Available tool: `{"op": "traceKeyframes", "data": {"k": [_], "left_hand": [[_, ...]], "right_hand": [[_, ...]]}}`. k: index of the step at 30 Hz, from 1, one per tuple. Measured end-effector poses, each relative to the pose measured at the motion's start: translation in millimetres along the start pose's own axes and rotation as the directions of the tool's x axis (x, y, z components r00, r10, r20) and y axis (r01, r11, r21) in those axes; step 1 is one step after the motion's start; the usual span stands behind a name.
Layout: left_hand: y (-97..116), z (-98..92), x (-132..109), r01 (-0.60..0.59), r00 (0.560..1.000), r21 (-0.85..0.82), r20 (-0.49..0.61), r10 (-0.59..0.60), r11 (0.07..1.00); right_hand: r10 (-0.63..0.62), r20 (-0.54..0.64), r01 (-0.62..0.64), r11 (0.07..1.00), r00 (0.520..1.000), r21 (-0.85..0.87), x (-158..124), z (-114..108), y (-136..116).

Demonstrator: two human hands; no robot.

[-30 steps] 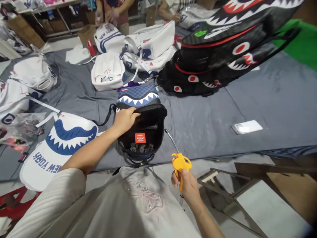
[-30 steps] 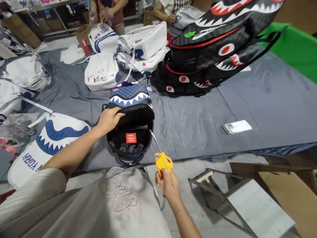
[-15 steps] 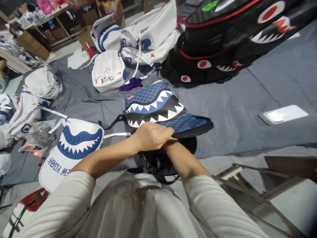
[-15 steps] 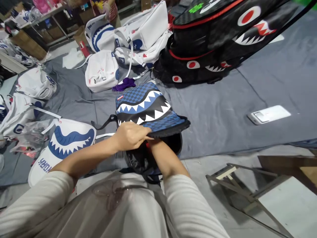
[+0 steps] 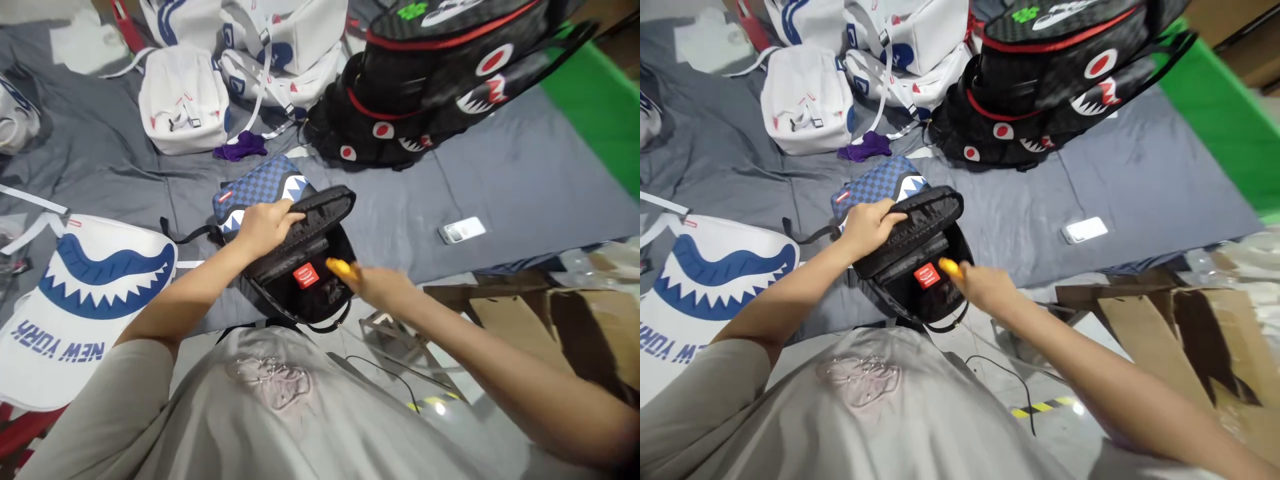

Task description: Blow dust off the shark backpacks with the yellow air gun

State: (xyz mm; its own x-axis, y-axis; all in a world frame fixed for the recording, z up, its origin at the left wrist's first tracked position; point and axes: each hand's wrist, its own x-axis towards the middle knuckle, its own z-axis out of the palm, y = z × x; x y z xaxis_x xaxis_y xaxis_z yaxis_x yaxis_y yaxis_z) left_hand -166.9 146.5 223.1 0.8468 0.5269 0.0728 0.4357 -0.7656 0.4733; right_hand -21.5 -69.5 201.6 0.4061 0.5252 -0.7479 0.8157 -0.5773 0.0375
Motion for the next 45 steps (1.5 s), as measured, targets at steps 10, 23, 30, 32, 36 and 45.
{"op": "traceKeyframes", "data": {"k": [10, 23, 30, 32, 36, 45], "left_hand": [[-8, 17.0, -7, 0.236, 0.969, 0.032, -0.081, -0.233, 0.971], [-3, 18.8, -25, 0.124, 0.978, 0.011, -0.171, -0.12, 0.992], [-8, 21.0, -22, 0.062, 0.978, -0.004, -0.201, -0.061, 0.998], [-7, 23.0, -20, 0.055, 0.981, -0.001, -0.187, -0.054, 0.998], [-7, 26.9, -19, 0.061, 0.985, 0.027, -0.163, -0.056, 0.998], [-6, 29.1, -23, 0.095, 0.988, -0.003, -0.123, -0.094, 0.996]], "right_hand": [[0.154, 0.274, -0.167, 0.986, 0.949, 0.024, -1, 26, 19], [0.081, -0.273, 0.026, 0.93, 0.959, 0.367, 66, 119, -53], [-0.028, -0.272, 0.143, 0.899, 0.962, 0.415, 50, 110, -56], [0.008, -0.21, 0.072, 0.926, 0.978, 0.371, 37, 87, -48], [0.087, 0.036, -0.093, 0.971, 0.996, 0.222, 6, 29, 5], [0.007, 0.184, -0.165, 0.476, 0.983, 0.864, -31, 19, 83]]}}
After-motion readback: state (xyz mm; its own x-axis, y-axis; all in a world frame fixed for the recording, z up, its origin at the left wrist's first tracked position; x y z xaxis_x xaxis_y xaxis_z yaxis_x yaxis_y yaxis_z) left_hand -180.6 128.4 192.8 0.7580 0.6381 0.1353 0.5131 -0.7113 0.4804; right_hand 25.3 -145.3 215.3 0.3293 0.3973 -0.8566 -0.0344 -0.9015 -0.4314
